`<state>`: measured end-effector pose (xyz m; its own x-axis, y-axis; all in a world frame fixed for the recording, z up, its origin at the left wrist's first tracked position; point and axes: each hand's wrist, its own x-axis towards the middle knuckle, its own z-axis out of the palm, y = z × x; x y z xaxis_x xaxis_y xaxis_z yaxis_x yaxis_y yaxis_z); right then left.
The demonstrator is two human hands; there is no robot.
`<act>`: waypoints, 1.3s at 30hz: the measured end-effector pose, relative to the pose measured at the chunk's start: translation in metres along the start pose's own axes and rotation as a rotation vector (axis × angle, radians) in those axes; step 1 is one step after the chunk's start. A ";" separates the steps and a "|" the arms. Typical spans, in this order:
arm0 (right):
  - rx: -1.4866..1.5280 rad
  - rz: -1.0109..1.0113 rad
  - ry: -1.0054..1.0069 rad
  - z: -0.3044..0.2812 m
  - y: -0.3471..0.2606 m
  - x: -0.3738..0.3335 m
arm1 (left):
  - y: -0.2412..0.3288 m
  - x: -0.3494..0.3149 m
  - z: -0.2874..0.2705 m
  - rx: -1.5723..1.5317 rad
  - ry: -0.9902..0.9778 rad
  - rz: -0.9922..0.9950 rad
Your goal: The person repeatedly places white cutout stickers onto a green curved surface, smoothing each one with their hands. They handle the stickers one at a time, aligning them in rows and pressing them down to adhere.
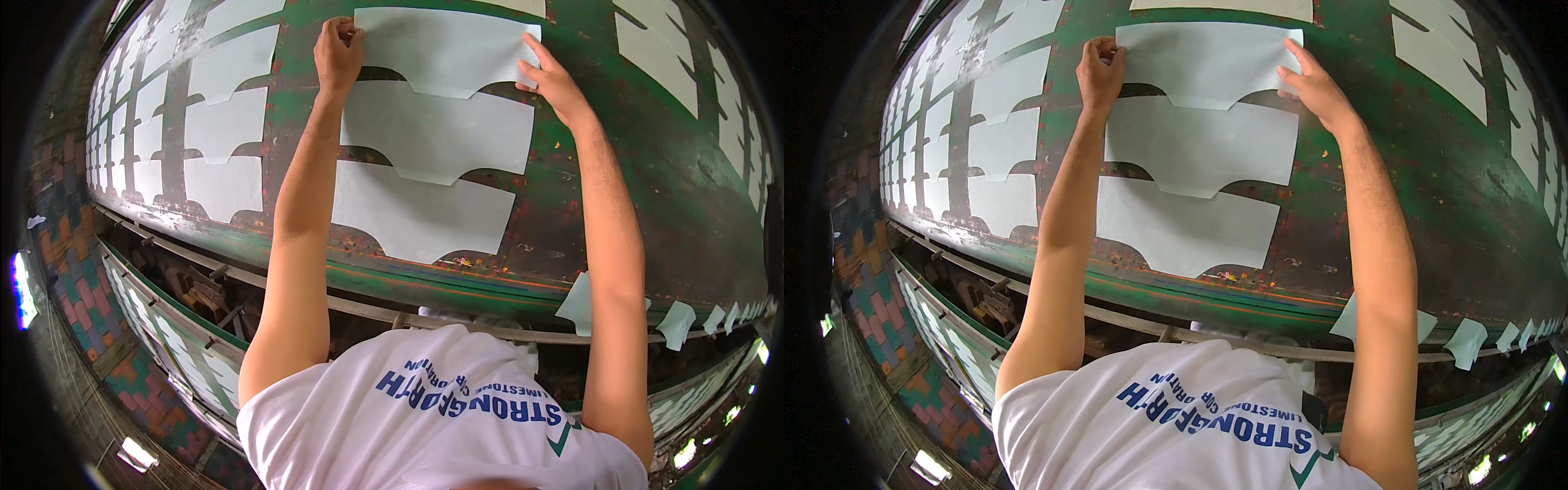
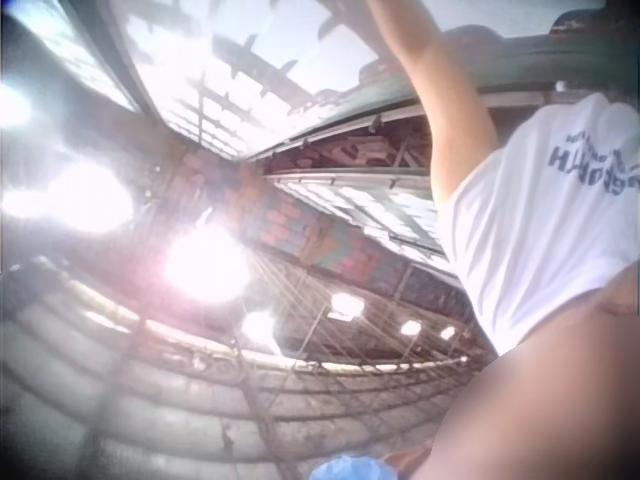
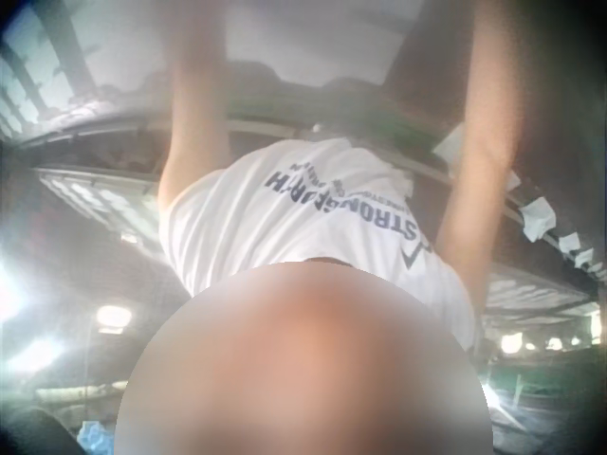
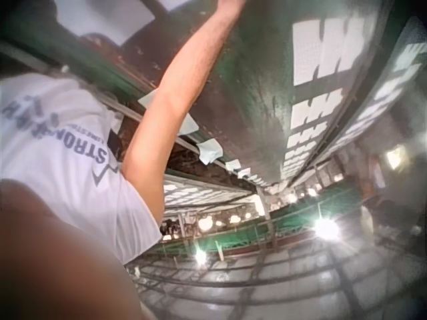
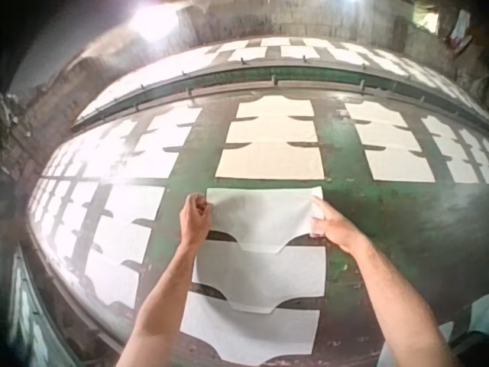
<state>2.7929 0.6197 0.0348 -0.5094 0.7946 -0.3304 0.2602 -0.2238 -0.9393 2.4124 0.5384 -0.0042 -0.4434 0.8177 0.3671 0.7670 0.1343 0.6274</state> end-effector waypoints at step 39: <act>-0.717 0.239 0.694 -0.214 0.163 -0.523 | 0.157 -0.120 0.049 0.521 -0.483 0.022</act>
<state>3.2779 0.2883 0.0741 0.1475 0.9758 -0.1614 0.8376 -0.2100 -0.5042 2.6081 0.4889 0.0167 -0.2628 0.9638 -0.0449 0.9489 0.2666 0.1690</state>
